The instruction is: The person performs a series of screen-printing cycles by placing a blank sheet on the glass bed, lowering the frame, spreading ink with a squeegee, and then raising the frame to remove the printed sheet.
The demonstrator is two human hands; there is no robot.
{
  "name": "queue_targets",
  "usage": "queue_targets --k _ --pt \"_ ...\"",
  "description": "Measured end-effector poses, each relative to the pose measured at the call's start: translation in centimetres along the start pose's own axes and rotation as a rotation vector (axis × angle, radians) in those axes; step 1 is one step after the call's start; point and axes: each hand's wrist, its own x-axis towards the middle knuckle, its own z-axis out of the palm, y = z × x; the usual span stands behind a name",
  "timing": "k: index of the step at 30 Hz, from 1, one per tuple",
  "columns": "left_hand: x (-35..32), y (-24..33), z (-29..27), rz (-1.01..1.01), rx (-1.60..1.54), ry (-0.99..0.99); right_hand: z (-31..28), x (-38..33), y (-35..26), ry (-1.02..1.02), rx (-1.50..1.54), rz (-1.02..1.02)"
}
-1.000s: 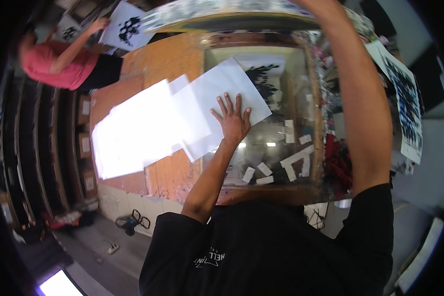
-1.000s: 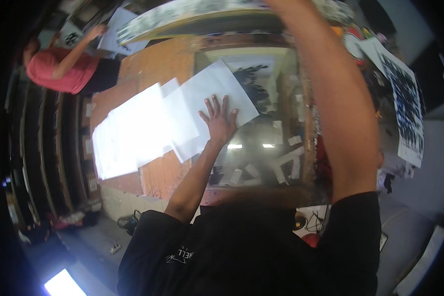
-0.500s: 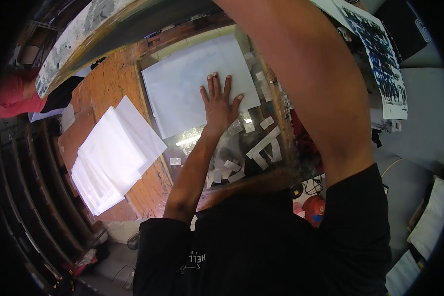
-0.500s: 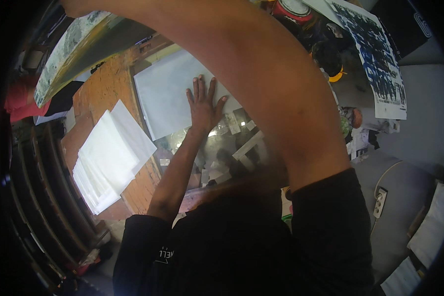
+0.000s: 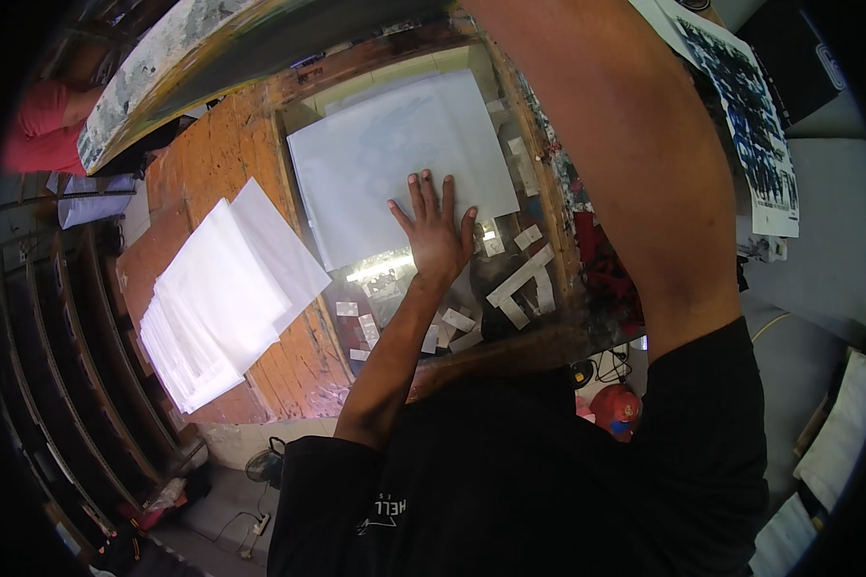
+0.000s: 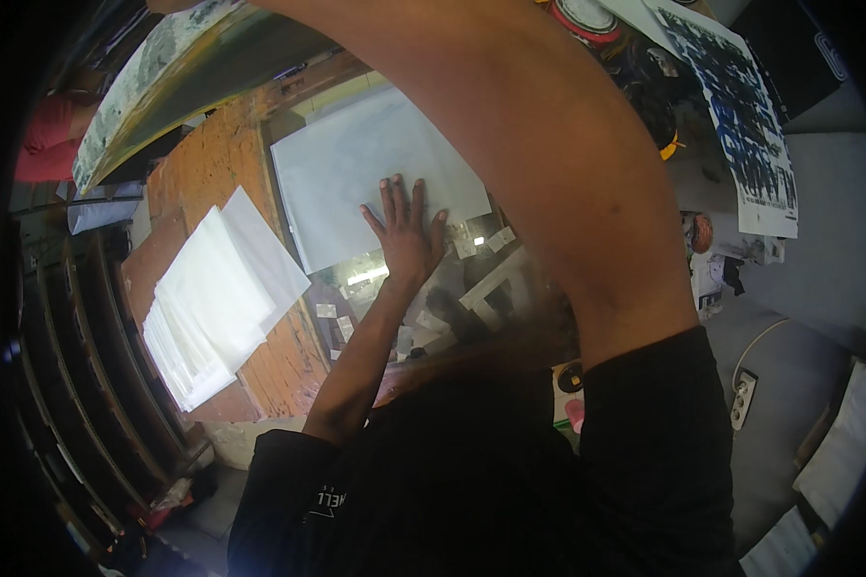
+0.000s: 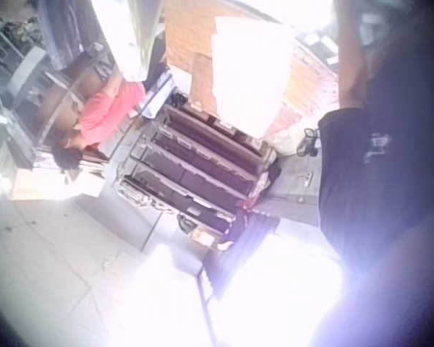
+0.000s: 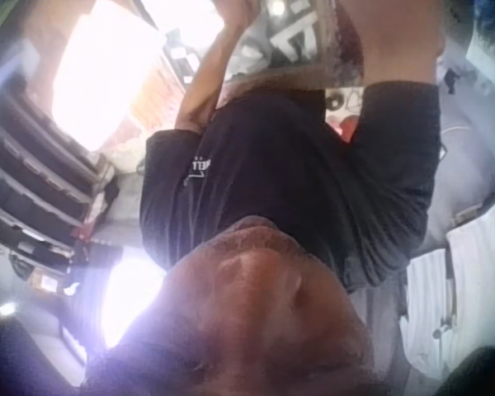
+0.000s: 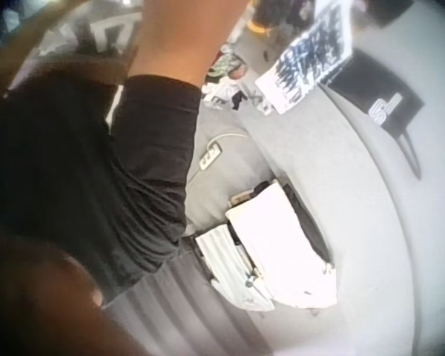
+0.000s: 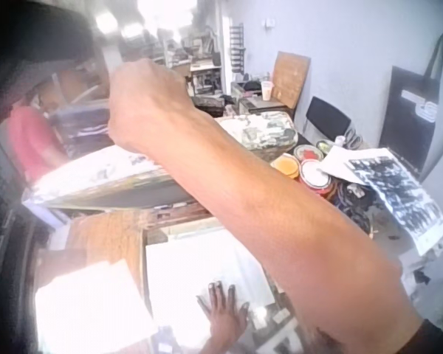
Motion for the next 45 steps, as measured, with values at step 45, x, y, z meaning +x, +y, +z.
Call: queue_targets --k 45 --pt "-12.4 -2.5 -9.8 -1.173 -2.006 0.159 20.2 -27.9 2.4 -0.344 -0.054 0.028"
